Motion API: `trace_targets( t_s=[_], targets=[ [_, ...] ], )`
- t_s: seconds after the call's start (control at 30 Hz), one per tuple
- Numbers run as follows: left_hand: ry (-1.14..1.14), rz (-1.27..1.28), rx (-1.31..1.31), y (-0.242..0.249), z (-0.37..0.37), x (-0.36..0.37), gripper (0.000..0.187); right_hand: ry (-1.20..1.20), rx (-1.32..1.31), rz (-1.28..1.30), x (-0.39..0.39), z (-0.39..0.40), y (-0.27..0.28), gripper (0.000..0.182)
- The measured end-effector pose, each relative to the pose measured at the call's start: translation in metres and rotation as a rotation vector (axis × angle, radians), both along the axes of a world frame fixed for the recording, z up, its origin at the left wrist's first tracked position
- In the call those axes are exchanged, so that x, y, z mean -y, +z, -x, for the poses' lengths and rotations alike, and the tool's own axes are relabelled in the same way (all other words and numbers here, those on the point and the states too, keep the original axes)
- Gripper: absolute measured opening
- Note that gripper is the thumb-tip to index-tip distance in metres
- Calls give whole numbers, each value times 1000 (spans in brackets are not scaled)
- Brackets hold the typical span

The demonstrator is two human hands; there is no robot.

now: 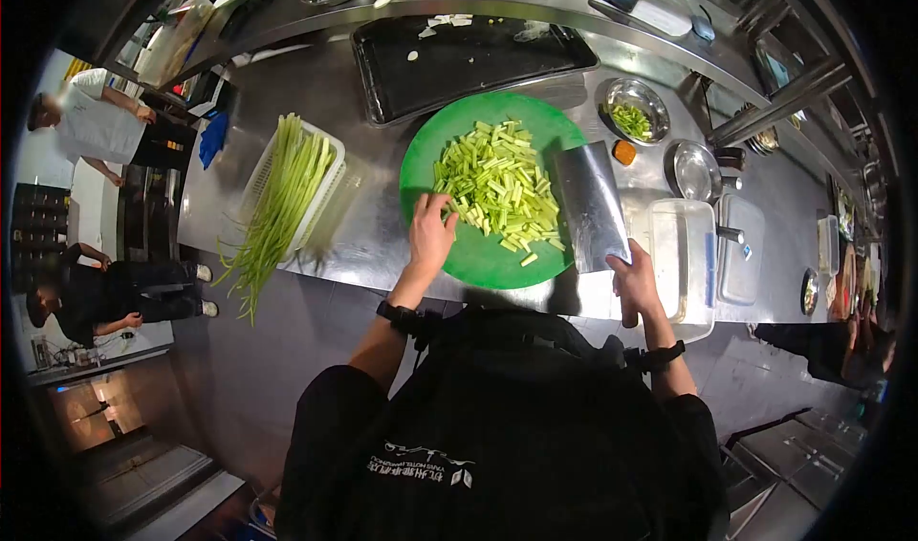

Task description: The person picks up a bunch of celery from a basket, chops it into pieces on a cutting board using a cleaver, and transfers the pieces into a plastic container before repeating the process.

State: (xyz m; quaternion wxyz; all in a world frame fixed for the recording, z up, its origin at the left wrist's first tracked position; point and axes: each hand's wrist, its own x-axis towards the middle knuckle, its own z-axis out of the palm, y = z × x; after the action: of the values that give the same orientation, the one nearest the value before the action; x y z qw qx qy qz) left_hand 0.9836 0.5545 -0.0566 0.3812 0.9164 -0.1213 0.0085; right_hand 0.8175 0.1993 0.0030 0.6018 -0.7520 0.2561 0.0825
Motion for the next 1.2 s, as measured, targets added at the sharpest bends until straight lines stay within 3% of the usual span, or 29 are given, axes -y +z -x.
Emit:
trace_targets(
  t_s=[0.1,0.17,0.2,0.27,0.3,0.4,0.53,0.77,0.87,0.97,1.13,1.2],
  targets=[
    [13,-123,35,17,-25,17,59,-137,-41,-53,16,4,-18,20],
    [11,-271,-39,27,-43,28,81,-101,-14,-100,25,3,-32,20],
    [5,-273,-34,32,-48,33,81,-56,10,-145,27,-1,-31,20],
    [-157,-208,163,42,-57,44,71,-47,-29,-112,29,-12,-30,21],
    [-242,-144,255,46,-62,53,56,27,-13,-116,29,-20,-30,22],
    [-395,-249,64,54,-60,83,44,127,-22,-123,22,-39,-32,24],
    [-232,-314,97,39,-49,109,39,201,-67,-227,20,-58,-27,34],
    [-286,-121,-22,18,-51,99,38,325,-81,-253,30,-76,-31,33],
    [-250,-37,72,12,-48,96,35,395,-57,-246,36,-85,-32,32],
    [-203,-26,114,20,-38,93,34,385,-85,-85,33,-84,-12,31],
    [-199,52,216,9,-25,74,33,374,-2,-78,29,-75,36,20],
    [-160,107,265,11,-15,65,31,342,90,270,23,-70,46,18]
  ],
)
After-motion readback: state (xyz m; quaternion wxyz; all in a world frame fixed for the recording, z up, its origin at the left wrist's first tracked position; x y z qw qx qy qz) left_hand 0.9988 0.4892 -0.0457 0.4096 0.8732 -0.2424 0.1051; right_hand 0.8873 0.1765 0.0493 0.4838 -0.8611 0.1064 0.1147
